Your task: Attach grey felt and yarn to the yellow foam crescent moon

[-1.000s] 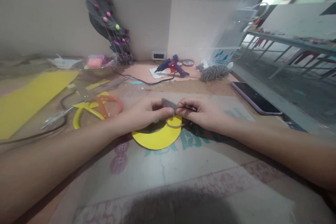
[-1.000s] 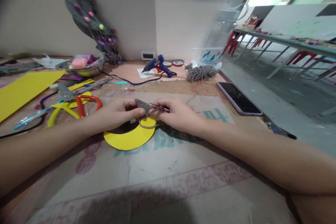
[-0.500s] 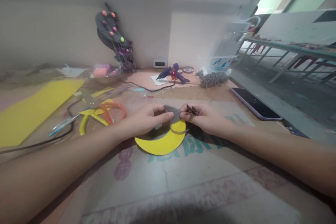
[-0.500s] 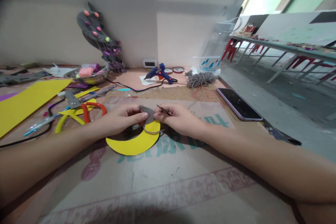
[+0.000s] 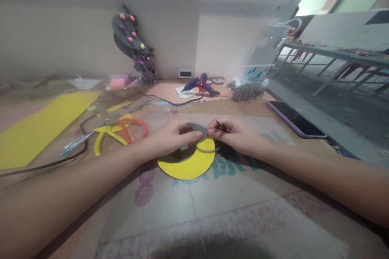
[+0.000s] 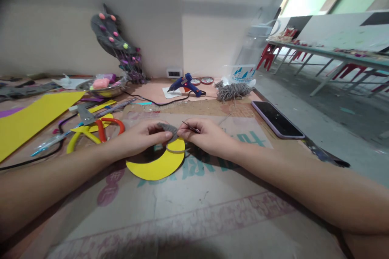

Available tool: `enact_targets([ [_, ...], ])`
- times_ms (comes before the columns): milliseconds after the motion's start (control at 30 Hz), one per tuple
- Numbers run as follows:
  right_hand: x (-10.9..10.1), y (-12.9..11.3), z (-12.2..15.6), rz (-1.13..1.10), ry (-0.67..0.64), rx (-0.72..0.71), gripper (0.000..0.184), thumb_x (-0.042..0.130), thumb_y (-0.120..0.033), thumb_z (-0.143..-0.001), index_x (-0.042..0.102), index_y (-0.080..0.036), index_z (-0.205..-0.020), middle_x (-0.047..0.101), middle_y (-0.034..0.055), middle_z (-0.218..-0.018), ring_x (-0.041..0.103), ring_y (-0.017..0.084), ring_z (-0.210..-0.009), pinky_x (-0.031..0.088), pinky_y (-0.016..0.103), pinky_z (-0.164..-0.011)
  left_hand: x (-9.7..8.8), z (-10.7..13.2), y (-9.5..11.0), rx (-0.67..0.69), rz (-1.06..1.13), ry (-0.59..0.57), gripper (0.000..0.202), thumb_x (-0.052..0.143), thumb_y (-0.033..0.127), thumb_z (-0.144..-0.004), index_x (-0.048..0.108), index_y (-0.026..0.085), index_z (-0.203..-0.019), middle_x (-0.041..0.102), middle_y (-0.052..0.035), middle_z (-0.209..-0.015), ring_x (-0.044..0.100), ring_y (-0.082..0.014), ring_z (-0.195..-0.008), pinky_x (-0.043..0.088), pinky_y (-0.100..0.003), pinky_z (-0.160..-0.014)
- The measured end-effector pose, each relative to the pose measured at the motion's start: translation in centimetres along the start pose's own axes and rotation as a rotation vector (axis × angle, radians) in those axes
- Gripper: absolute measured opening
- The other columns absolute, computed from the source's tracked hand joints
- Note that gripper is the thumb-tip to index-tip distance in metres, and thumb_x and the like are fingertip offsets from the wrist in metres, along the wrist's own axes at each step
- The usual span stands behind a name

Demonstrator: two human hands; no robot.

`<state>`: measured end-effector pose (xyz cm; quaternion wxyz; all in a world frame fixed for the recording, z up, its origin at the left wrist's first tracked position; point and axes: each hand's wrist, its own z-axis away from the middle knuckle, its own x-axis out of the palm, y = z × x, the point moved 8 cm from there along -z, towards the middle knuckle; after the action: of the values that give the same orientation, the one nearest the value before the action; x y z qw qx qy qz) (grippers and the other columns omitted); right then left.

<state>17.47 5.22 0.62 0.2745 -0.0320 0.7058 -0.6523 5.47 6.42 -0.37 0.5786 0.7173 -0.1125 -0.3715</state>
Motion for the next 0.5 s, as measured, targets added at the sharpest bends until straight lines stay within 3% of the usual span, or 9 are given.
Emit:
enact_targets([
  [200,0.1,-0.5,0.4,0.063,-0.021,-0.051,0.031,0.06,-0.047,-0.083,0.057,-0.017,-0.081,0.047,-0.0036,-0.065,0.043,0.009,-0.057,0.037,0.024,-0.053,0.0,-0.1,-0.2,0.01,-0.036,-0.026,0.034,0.053,0.046,-0.088,0.058,0.015,-0.075,0.054,0.0013,-0.068,0.049,-0.01,-0.061,0.039,-0.022,-0.056],
  [400,-1.9,-3.3,1.5,0.354,0.115,-0.391,0.035,0.037,-0.045,-0.098,0.058,-0.018,-0.103,0.062,0.0066,-0.096,0.057,0.017,-0.088,0.046,0.032,-0.077,-0.1,0.0,-0.1,-0.015,-0.016,-0.006,0.033,0.055,0.045,-0.087,0.056,0.016,-0.073,0.055,0.001,-0.066,0.049,-0.0099,-0.059,0.037,-0.021,-0.052],
  [500,-2.8,-3.5,1.6,0.571,0.182,-0.49,0.033,0.037,-0.038,-0.099,0.059,-0.017,-0.112,0.065,0.0102,-0.109,0.059,0.021,-0.1,0.046,0.036,-0.086,-0.1,0.0,0.0,-0.013,0.007,-0.004,0.032,0.056,0.045,-0.087,0.058,0.016,-0.074,0.057,0.0012,-0.069,0.051,-0.0098,-0.061,0.04,-0.021,-0.056],
])
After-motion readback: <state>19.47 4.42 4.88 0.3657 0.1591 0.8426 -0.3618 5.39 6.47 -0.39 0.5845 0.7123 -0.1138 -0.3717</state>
